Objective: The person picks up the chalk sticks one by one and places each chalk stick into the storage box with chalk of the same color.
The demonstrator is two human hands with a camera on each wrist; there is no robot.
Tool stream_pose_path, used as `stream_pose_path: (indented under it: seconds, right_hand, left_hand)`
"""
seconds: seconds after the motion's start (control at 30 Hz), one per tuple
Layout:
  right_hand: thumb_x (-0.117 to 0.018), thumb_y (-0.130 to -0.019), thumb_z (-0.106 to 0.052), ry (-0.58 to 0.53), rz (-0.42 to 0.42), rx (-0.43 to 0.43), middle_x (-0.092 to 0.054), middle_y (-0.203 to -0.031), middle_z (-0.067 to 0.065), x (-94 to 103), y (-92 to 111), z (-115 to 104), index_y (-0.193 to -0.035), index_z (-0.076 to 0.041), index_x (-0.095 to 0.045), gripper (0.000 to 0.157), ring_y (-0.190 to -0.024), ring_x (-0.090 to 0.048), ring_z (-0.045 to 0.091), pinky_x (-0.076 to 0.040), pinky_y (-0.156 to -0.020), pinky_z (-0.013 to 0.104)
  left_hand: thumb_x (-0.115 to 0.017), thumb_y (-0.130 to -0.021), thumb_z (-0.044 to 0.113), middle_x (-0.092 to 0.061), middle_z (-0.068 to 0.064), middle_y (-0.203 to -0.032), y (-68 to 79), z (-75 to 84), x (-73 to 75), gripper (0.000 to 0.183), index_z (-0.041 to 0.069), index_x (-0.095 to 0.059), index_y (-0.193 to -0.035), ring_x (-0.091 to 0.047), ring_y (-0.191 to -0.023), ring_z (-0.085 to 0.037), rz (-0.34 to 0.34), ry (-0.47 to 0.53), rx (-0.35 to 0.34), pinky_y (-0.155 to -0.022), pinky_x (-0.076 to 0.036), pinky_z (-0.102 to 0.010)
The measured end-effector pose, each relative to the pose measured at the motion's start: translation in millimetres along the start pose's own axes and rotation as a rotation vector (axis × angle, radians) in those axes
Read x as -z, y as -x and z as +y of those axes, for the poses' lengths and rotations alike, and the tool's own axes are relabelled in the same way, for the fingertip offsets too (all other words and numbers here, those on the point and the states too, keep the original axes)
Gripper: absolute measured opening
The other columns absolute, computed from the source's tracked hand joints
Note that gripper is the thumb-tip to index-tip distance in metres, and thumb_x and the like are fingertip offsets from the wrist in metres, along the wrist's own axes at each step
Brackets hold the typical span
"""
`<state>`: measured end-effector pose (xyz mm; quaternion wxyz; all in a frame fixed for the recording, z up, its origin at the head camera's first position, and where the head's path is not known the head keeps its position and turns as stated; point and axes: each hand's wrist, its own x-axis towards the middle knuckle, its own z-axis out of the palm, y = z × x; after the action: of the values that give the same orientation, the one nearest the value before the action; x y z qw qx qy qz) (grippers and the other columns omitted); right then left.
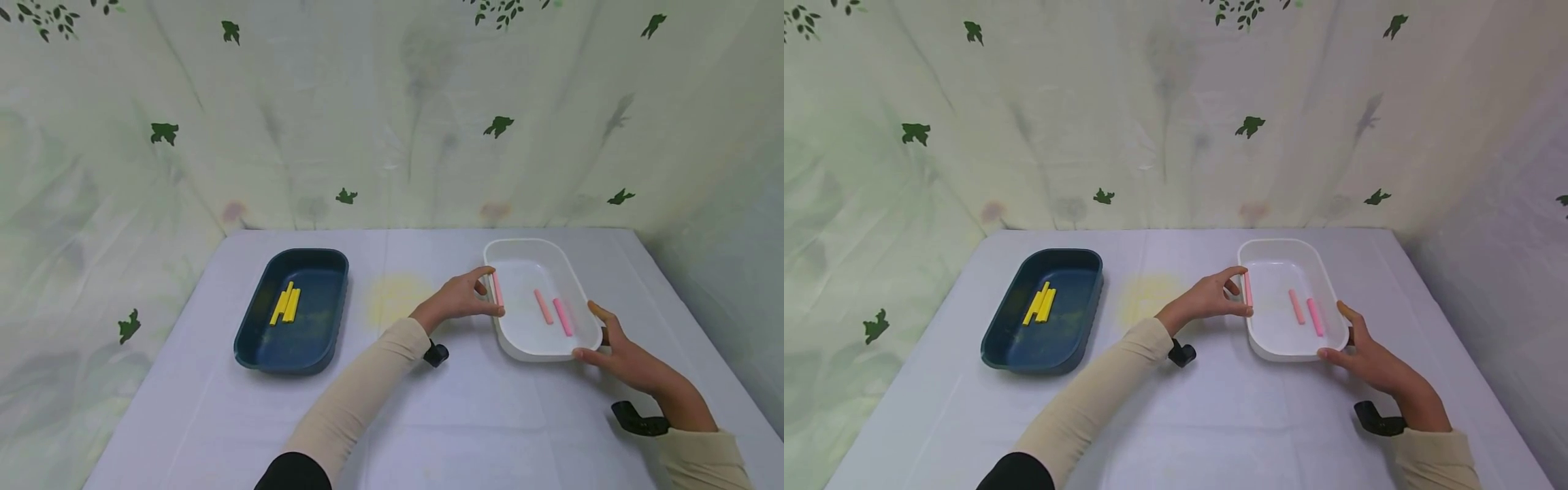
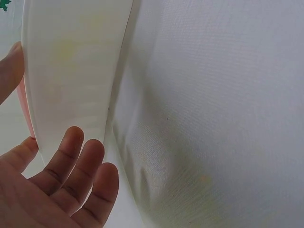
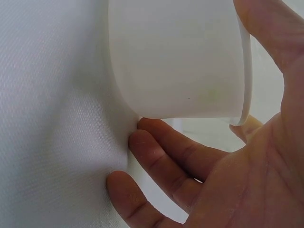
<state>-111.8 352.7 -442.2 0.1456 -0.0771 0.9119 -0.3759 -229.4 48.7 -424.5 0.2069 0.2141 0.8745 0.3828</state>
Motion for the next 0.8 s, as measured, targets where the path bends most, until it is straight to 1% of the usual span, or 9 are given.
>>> stream_pose_path:
  seconds: [0.17,0.4,0.57,0.8]
  right_hand:
    - [-0.064,-0.096,-0.03,0.005,-0.001,0.003,-0.005,-0.156,0.039,0.1,-0.3,-1.5,-0.153,-0.002,0.018,0.103,-0.13,-0.03,0.058,-0.044,-0.092,0.073]
    - [-0.064,-0.097,-0.031,0.001,-0.003,-0.014,-0.005,-0.155,0.039,-0.4,-0.1,-1.2,-0.153,-0.003,0.018,0.103,-0.13,-0.03,0.059,-0.044,-0.091,0.073]
    - [-0.064,-0.097,-0.031,0.003,-0.001,-0.016,-0.004,-0.156,0.038,-1.3,-0.4,0.2,-0.153,-0.003,0.018,0.103,-0.129,-0.03,0.058,-0.045,-0.091,0.073]
    - [-0.063,-0.097,-0.028,0.003,-0.003,0.003,-0.003,-0.156,0.037,-0.2,-0.1,0.5,-0.153,-0.002,0.018,0.102,-0.13,-0.03,0.057,-0.047,-0.09,0.068]
  left_hand:
    - [-0.078,-0.081,0.049,-0.062,-0.005,-0.127,-0.5,-1.7,0.0,0.089,0.031,-0.032,-0.155,-0.06,-0.11,-0.018,-0.001,0.005,0.006,-0.091,-0.049,-0.033]
    - [-0.078,-0.081,0.049,-0.063,-0.006,-0.126,-1.3,-2.8,-0.6,0.088,0.032,-0.033,-0.154,-0.06,-0.113,-0.02,-0.005,0.009,0.0,-0.092,-0.05,-0.034]
    - [-0.079,-0.08,0.048,-0.063,-0.005,-0.126,-1.6,-3.3,-1.7,0.089,0.032,-0.032,-0.154,-0.06,-0.114,-0.021,0.003,0.025,0.008,-0.093,-0.05,-0.035]
    - [-0.08,-0.08,0.048,-0.063,-0.005,-0.127,-1.4,-3.5,-2.3,0.089,0.033,-0.032,-0.154,-0.06,-0.114,-0.021,0.0,0.052,0.023,-0.094,-0.049,-0.037]
